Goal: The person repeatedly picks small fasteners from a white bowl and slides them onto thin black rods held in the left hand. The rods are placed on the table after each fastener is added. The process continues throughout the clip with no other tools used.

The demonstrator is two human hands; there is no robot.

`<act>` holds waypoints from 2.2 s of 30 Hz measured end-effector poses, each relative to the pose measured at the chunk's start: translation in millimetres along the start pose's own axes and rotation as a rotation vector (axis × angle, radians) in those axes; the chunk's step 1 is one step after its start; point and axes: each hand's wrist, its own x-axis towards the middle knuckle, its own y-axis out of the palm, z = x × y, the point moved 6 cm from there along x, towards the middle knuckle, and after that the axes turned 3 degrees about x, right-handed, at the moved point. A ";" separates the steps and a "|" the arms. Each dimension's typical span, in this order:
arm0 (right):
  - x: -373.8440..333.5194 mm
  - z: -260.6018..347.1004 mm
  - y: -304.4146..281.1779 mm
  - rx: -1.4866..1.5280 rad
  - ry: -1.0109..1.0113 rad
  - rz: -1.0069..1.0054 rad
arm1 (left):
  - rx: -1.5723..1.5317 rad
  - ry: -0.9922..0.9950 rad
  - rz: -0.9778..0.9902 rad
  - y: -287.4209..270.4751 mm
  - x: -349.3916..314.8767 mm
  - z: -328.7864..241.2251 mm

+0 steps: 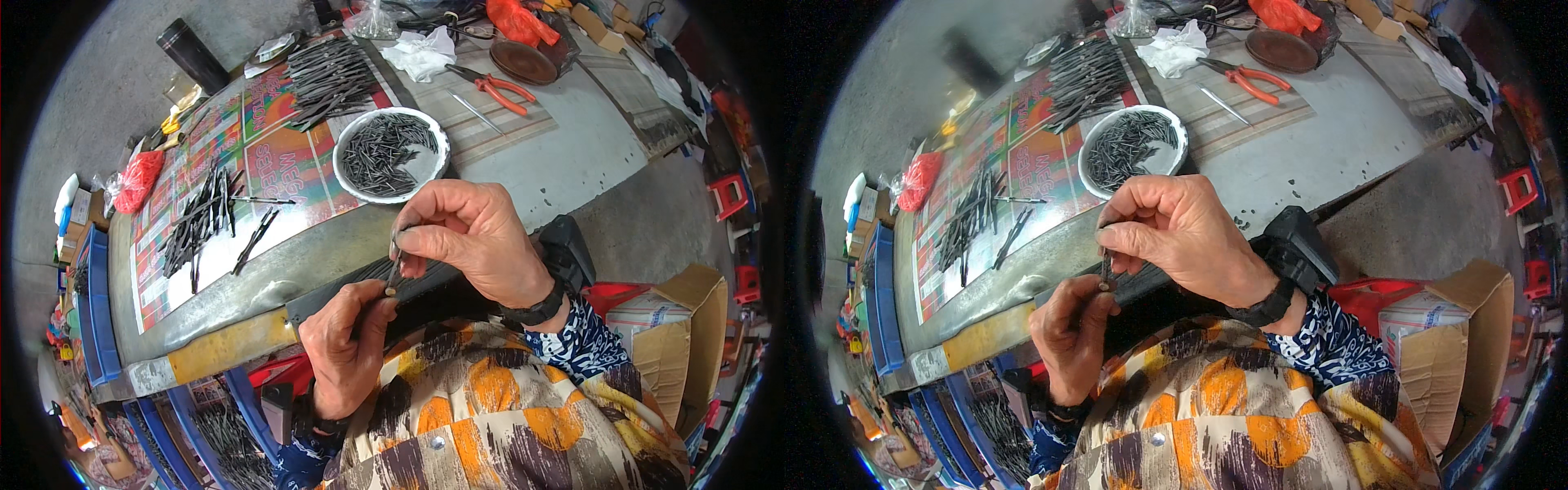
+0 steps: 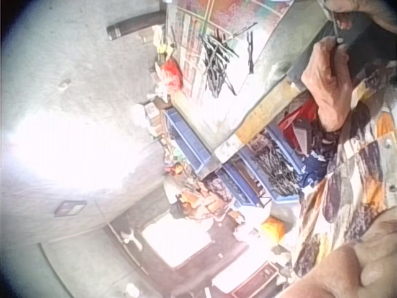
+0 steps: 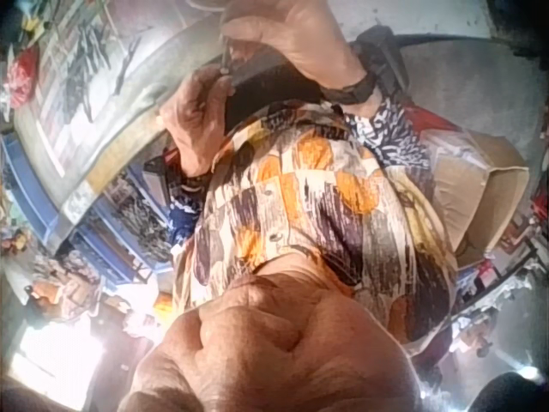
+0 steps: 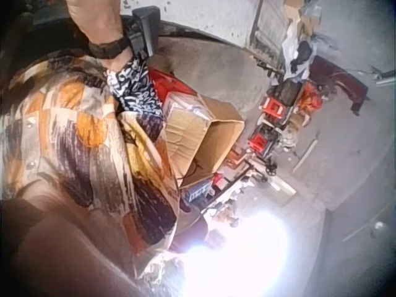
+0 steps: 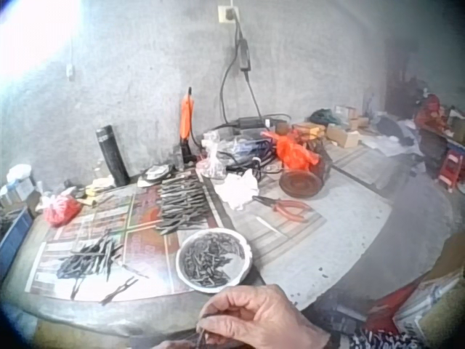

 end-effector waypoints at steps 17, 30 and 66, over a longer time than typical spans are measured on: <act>0.3 -7.1 -0.4 -0.140 0.022 0.004 | 0.002 0.005 -0.048 6.6 -0.1 7.1; -4.9 -4.7 5.4 -0.286 -0.069 -0.035 | 0.011 0.026 -0.026 1.3 0.2 6.1; 56.4 -7.8 -37.6 -1.554 -0.662 0.208 | 0.698 -0.021 -0.125 -96.8 47.9 97.8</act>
